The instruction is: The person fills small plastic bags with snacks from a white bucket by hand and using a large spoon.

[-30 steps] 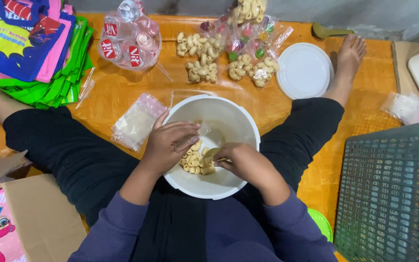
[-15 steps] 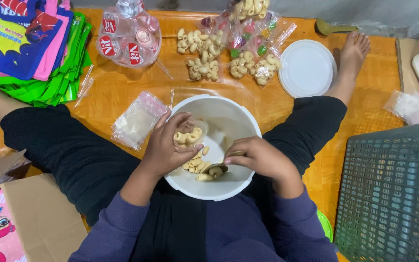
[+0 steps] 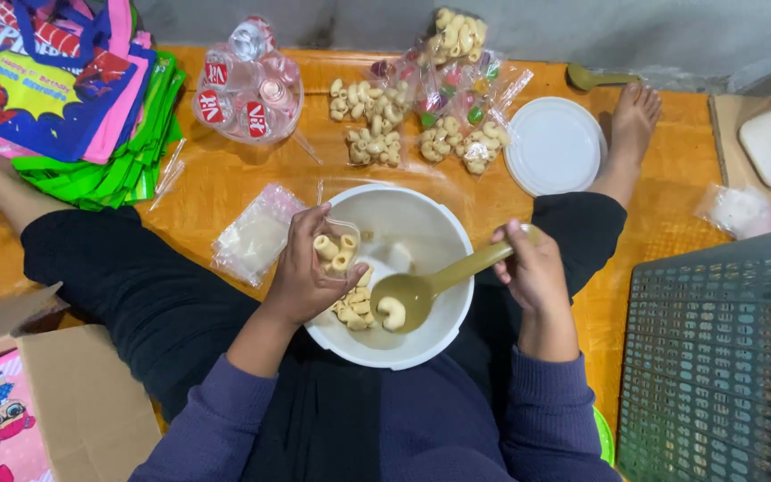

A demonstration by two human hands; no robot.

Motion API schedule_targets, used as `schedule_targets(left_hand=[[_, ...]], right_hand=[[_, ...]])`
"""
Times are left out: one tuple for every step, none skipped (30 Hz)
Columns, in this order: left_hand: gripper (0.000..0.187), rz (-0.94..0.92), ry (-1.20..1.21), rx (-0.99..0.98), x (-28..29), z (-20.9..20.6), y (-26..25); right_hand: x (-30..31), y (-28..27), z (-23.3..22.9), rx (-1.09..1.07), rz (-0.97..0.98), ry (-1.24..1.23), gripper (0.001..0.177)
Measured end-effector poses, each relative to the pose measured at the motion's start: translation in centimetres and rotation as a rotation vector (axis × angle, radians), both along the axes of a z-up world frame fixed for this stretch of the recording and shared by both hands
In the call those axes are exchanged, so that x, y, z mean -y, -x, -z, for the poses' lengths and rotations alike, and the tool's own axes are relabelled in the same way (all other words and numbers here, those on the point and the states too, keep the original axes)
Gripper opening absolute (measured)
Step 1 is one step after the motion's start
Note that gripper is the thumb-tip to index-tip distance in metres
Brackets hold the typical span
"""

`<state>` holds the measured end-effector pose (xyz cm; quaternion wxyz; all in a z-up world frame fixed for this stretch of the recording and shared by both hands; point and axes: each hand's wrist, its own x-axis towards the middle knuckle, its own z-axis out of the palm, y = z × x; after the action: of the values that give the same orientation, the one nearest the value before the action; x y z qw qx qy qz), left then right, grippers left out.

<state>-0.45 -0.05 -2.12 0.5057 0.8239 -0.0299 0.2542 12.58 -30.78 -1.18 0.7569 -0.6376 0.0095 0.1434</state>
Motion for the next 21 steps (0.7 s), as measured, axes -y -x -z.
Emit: schedule_targets(left_hand=[[0.089,0.008,-0.016,0.008,0.0,0.0,-0.1],[0.089,0.008,-0.018,0.014,0.1,-0.4,0.0],[0.091,0.023,-0.04,0.005,0.2,-0.8,0.1],[0.092,0.037,-0.063,-0.005,0.3,-1.2,0.2],[0.092,0.037,-0.065,0.002,0.2,-1.1,0.2],[0.092,0.044,-0.075,-0.008,0.0,-1.0,0.1],[0.091,0.053,-0.084,-0.018,-0.1,-0.9,0.1],[0.091,0.054,-0.086,-0.013,0.0,-1.1,0.0],[0.093,0.047,-0.089,-0.029,0.0,-1.2,0.0],[0.095,0.04,-0.093,-0.044,0.0,-1.4,0.0],[0.095,0.039,-0.095,-0.041,0.0,-0.9,0.1],[0.096,0.031,-0.079,-0.076,-0.1,-0.5,0.3],[0.097,0.022,-0.062,-0.112,-0.1,0.0,0.4],[0.097,0.021,-0.064,-0.109,0.0,-0.7,0.2],[0.094,0.019,-0.038,-0.108,0.0,-1.3,0.1],[0.091,0.017,-0.011,-0.107,0.1,-1.9,0.0],[0.091,0.016,-0.011,-0.106,0.1,-2.1,0.1],[0.088,0.022,-0.004,-0.116,0.1,-2.3,0.2],[0.085,0.031,0.005,-0.127,0.1,-2.4,0.3],[0.085,0.031,0.006,-0.127,0.1,-2.4,0.3],[0.074,0.042,0.009,-0.142,0.1,-2.3,0.3]], right_hand=[[0.0,0.1,-0.5,0.028,0.096,-0.033,0.037],[0.2,0.3,-1.2,0.035,0.096,-0.036,0.037],[0.4,0.5,-1.8,0.125,0.16,-0.089,0.038],[0.6,0.7,-2.5,0.215,0.225,-0.143,0.038],[0.5,1.1,-3.4,0.222,0.224,-0.146,0.038],[0.3,1.5,-4.4,0.377,0.244,-0.169,0.037],[0.3,2.0,-5.3,0.531,0.266,-0.191,0.036],[-0.2,2.8,-6.2,0.537,0.268,-0.193,0.036],[-0.7,3.5,-7.1,0.659,0.234,-0.19,0.037],[-1.2,4.3,-8.1,0.782,0.199,-0.185,0.038],[-1.9,5.1,-9.1,0.785,0.199,-0.188,0.038],[-2.7,5.8,-10.2,0.91,0.147,-0.092,0.038],[-3.5,6.5,-11.2,1.032,0.095,0.006,0.038],[-3.5,6.6,-11.4,1.036,0.095,0.004,0.038],[-3.5,6.8,-11.4,1.114,0.102,0.078,0.038],[-3.5,6.9,-11.5,1.192,0.109,0.153,0.038],[-3.2,6.7,-11.6,1.193,0.108,0.152,0.038],[-3.0,6.5,-11.6,1.182,0.124,0.174,0.037],[-2.7,6.3,-11.6,1.169,0.141,0.199,0.036],[-2.7,5.9,-11.6,1.169,0.141,0.2,0.036],[-2.6,5.5,-11.5,1.157,0.081,0.264,0.029]])
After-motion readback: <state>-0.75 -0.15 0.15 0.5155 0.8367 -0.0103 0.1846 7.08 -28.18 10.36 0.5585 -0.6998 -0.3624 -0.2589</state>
